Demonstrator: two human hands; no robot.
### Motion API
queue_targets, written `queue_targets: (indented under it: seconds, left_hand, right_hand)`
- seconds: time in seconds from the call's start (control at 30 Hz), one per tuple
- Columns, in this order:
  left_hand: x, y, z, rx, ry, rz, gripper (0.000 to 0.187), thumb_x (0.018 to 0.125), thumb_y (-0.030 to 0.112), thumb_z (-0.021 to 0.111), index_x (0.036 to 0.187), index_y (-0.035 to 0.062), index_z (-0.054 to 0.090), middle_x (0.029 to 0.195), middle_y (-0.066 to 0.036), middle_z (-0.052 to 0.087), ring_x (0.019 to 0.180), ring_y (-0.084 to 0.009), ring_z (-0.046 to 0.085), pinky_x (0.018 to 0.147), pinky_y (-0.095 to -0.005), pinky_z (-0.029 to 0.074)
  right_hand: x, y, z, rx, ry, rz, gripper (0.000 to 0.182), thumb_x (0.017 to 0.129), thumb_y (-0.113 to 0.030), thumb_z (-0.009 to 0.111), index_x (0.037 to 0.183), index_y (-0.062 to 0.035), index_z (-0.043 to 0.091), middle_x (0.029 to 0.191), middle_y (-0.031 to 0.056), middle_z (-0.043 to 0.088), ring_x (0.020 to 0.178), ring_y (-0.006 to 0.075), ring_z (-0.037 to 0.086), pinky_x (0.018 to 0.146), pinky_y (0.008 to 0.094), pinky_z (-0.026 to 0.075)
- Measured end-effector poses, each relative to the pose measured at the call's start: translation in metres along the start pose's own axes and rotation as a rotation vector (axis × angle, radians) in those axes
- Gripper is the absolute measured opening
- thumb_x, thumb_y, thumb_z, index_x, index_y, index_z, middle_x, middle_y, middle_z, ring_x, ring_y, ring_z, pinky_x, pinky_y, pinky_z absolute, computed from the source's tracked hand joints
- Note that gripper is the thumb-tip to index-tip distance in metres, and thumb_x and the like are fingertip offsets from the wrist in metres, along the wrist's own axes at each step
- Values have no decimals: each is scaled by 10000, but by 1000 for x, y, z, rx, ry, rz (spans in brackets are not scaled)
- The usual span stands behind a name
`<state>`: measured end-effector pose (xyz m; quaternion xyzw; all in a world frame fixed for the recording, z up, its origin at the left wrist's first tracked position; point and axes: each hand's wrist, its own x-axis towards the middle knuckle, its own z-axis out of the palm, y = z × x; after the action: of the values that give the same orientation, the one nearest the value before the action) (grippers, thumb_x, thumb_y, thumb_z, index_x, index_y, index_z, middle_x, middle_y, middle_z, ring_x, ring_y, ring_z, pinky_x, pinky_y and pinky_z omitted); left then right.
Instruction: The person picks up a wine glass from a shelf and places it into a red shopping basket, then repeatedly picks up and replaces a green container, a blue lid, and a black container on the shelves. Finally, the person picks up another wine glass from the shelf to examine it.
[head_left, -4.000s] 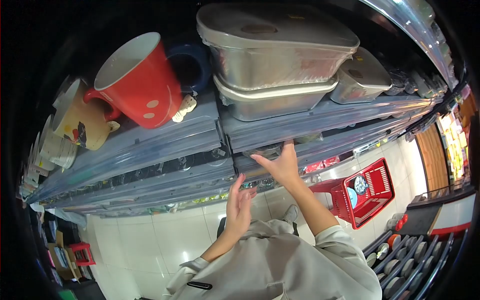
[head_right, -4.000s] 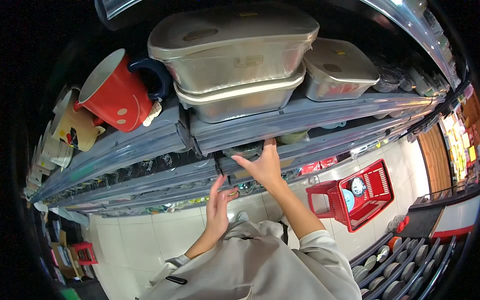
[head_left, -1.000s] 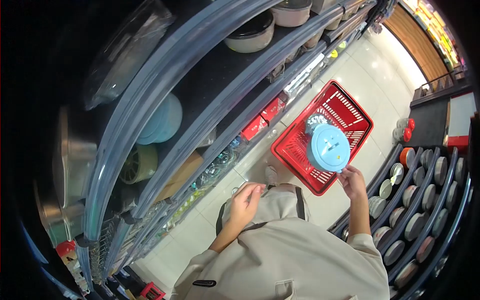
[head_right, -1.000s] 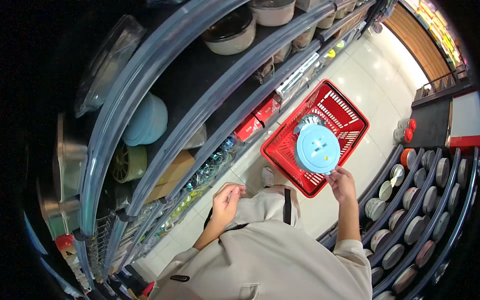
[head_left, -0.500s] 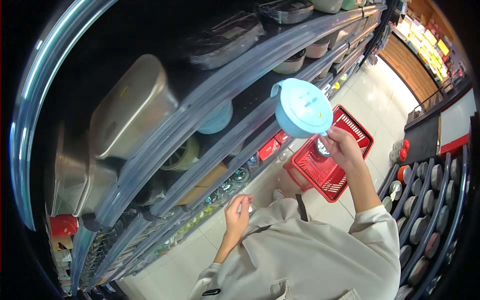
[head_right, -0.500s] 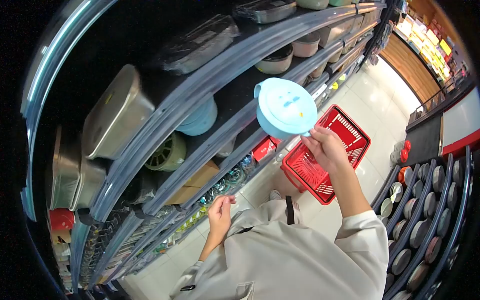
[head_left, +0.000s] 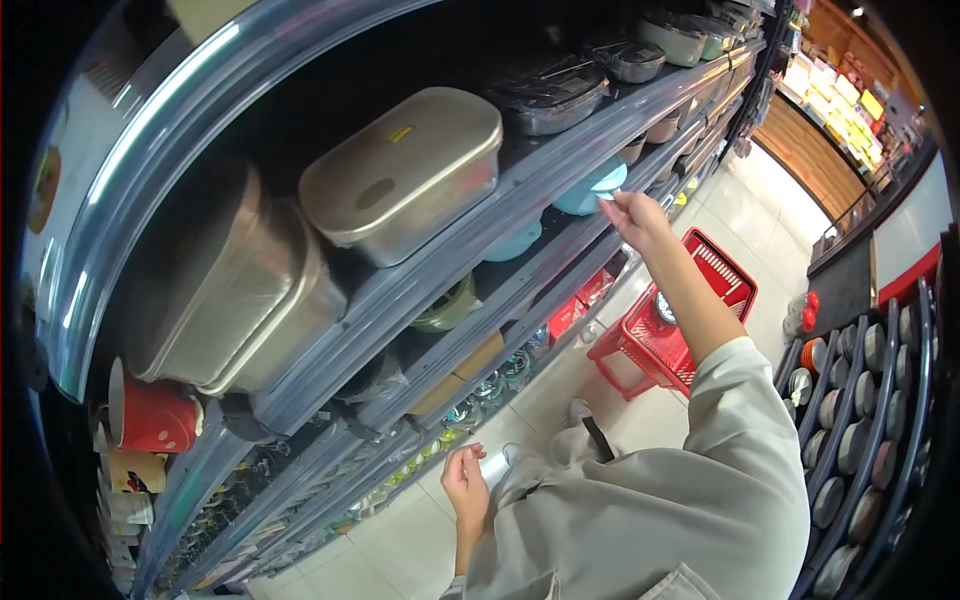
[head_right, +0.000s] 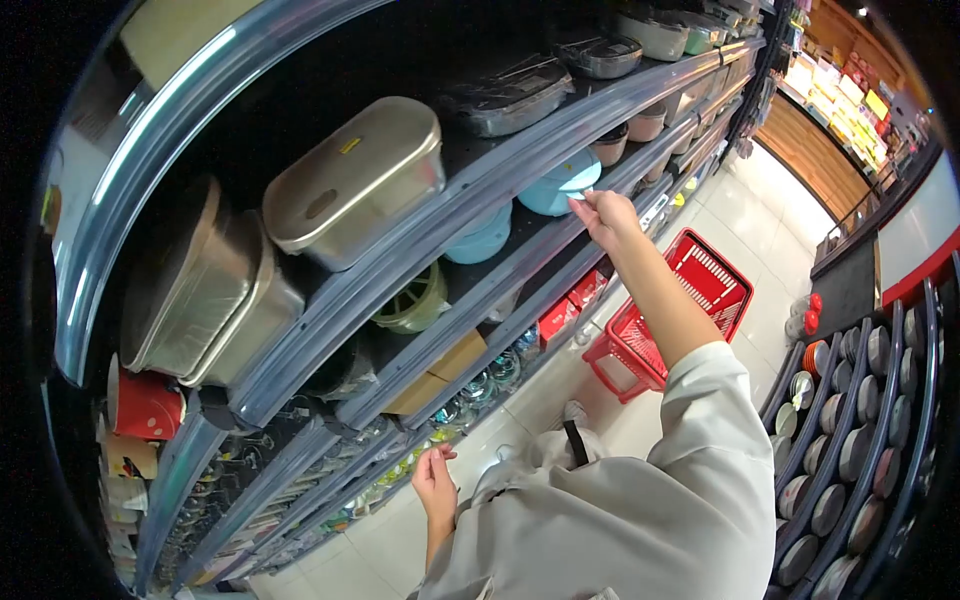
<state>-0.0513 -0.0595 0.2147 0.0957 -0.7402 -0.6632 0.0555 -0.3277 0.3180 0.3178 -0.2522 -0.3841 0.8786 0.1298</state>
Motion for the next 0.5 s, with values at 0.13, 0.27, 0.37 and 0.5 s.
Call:
queue_targets:
  seconds: [0.13, 0.27, 0.37, 0.5]
  left_hand:
    - [-8, -10, -37, 28, 33, -4, 242, 962, 146, 463, 928, -50, 601, 878, -102, 634, 775, -155, 613, 730, -274, 467]
    - [-13, -17, -65, 68, 77, -22, 242, 963, 143, 459, 927, -52, 599, 887, -105, 638, 765, -154, 615, 733, -273, 468]
    - [-11, -26, -76, 68, 100, 13, 244, 962, 142, 458, 919, -53, 597, 870, -102, 636, 757, -147, 612, 724, -270, 472]
    - [-8, -29, -72, 45, 128, 19, 244, 962, 140, 457, 906, -54, 595, 860, -99, 634, 739, -142, 608, 707, -271, 480]
  right_hand:
    - [13, 15, 17, -31, 64, -17, 102, 866, 50, 447, 949, 103, 476, 946, 149, 513, 783, 252, 603, 705, 322, 597]
    - [29, 23, 21, -96, 92, -41, 113, 858, 67, 453, 960, 109, 475, 959, 164, 493, 849, 286, 589, 725, 332, 592]
    - [39, 28, 24, -72, 124, -75, 117, 858, 51, 405, 935, 90, 483, 926, 136, 514, 745, 253, 606, 670, 326, 596]
    - [26, 26, 35, -118, 110, -82, 184, 861, 54, 382, 978, 98, 518, 961, 167, 563, 782, 254, 612, 665, 336, 581]
